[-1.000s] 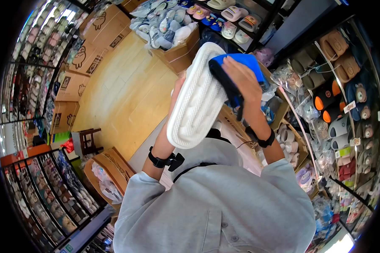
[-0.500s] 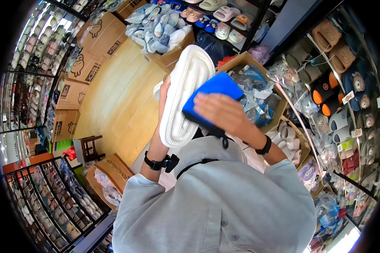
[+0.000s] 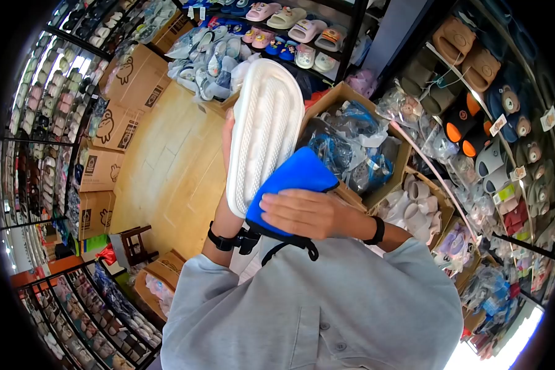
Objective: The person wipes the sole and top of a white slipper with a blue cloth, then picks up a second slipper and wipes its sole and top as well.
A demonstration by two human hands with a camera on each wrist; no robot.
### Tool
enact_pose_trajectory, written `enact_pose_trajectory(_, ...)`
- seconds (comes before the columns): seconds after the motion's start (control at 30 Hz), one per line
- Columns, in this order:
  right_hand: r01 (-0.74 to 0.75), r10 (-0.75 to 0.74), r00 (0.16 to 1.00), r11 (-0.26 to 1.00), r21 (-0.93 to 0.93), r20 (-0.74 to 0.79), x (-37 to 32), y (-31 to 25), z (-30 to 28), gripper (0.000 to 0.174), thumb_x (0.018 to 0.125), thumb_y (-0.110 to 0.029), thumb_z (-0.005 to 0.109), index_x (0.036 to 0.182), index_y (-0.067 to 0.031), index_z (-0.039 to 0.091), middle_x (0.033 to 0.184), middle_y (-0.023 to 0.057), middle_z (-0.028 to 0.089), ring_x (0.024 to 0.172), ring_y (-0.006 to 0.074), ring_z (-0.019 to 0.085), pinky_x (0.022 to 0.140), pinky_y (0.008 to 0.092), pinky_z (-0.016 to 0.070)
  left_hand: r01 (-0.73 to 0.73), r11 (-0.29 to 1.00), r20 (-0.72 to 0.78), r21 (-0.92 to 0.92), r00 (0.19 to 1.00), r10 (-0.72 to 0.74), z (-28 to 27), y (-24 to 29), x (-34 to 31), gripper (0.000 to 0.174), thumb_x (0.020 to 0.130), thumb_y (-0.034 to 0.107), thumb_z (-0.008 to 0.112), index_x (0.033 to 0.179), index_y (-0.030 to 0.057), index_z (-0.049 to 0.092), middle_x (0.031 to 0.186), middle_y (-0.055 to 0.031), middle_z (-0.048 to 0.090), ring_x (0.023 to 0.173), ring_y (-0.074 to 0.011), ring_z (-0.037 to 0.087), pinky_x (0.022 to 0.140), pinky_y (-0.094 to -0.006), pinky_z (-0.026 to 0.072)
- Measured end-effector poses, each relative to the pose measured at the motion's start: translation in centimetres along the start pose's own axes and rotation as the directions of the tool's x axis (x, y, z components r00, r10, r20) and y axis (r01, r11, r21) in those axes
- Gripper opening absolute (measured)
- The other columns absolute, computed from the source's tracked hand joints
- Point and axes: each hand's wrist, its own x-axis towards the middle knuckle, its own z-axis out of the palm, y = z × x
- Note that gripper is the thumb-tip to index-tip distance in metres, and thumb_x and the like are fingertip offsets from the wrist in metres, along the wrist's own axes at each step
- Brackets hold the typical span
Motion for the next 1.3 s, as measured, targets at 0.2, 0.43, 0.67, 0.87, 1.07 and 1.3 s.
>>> enact_pose_trajectory(0.2,-0.006,0.011,0.999,0.993,-0.12,0.044,-1.7,2.9,-0.9,0.03,0.1,-0.009,0.062,0.127,-0.0004,0.073,0.133,0.0143,0.074,0.129,0.0266,0.07,0.11,0.0384,0.0545,0.152,0.988,-0.19,0.034,0.971,-0.143,-1.6,-0.4,-0.2,0.07,0.107,0.055,0.054,0.152,0.001,0.054,0.141,-0.0181,0.068,0.121,-0.0259,0.072,0.108,-0.0393,0.0563)
enact_pose_trajectory(0.43,-0.419,0.376,0.872,0.905,-0.079,-0.314,-0.2,7.9,-2.2,0.038,0.097,-0.007,0.06,0.131,0.0055,0.072,0.137,0.0212,0.072,0.131,0.0358,0.068,0.112,0.046,0.0493,0.346,0.914,-0.174,-0.212,0.907,-0.384,0.4,1.4,-2.8,0.06,0.11,0.049,0.055,0.149,0.0046,0.057,0.132,-0.0147,0.072,0.11,-0.0217,0.075,0.098,-0.0349,0.0622)
enact_pose_trajectory(0.67,-0.295,0.257,0.92,0.951,-0.09,-0.296,3.5,6.0,0.4,0.038,0.093,-0.003,0.063,0.129,0.0059,0.072,0.136,0.0219,0.072,0.132,0.0359,0.067,0.113,0.0501,0.0497,0.37,0.899,-0.194,-0.234,0.888,-0.416,-0.7,0.1,-2.6,0.07,0.102,0.062,0.064,0.143,0.0055,0.064,0.124,-0.0111,0.075,0.102,-0.0213,0.074,0.096,-0.0327,0.0594)
enact_pose_trajectory(0.87,0.079,-0.065,0.991,0.99,0.117,-0.12,2.6,-0.3,5.8,0.03,0.103,-0.009,0.058,0.128,0.0013,0.073,0.135,0.0168,0.072,0.129,0.0281,0.069,0.11,0.0412,0.0545,-0.148,0.983,-0.25,0.108,0.953,0.171,-3.9,-2.6,-3.4,0.056,0.113,0.046,0.05,0.15,0.005,0.054,0.143,-0.0119,0.064,0.127,-0.0205,0.064,0.112,-0.0356,0.0508)
enact_pose_trajectory(1.07,0.28,-0.279,0.96,0.954,0.107,-0.032,0.7,0.3,5.7,0.029,0.104,-0.012,0.058,0.126,-0.0017,0.073,0.132,0.0117,0.074,0.126,0.0235,0.071,0.112,0.0383,0.0532,0.119,0.972,-0.181,-0.202,0.971,-0.156,-5.6,-1.2,-3.1,0.055,0.113,0.046,0.05,0.149,0.005,0.055,0.14,-0.0117,0.066,0.123,-0.0205,0.066,0.111,-0.036,0.0515)
enact_pose_trajectory(1.3,0.004,-0.024,0.995,0.98,-0.201,-0.101,1.1,7.0,2.3,0.032,0.1,-0.009,0.058,0.126,-0.0009,0.075,0.133,0.0146,0.075,0.13,0.028,0.069,0.112,0.0451,0.0515,0.285,0.884,-0.212,-0.37,0.901,-0.379,-5.9,0.1,-4.8,0.057,0.108,0.05,0.058,0.142,0.0048,0.065,0.124,-0.0159,0.076,0.103,-0.0261,0.077,0.095,-0.0381,0.0633)
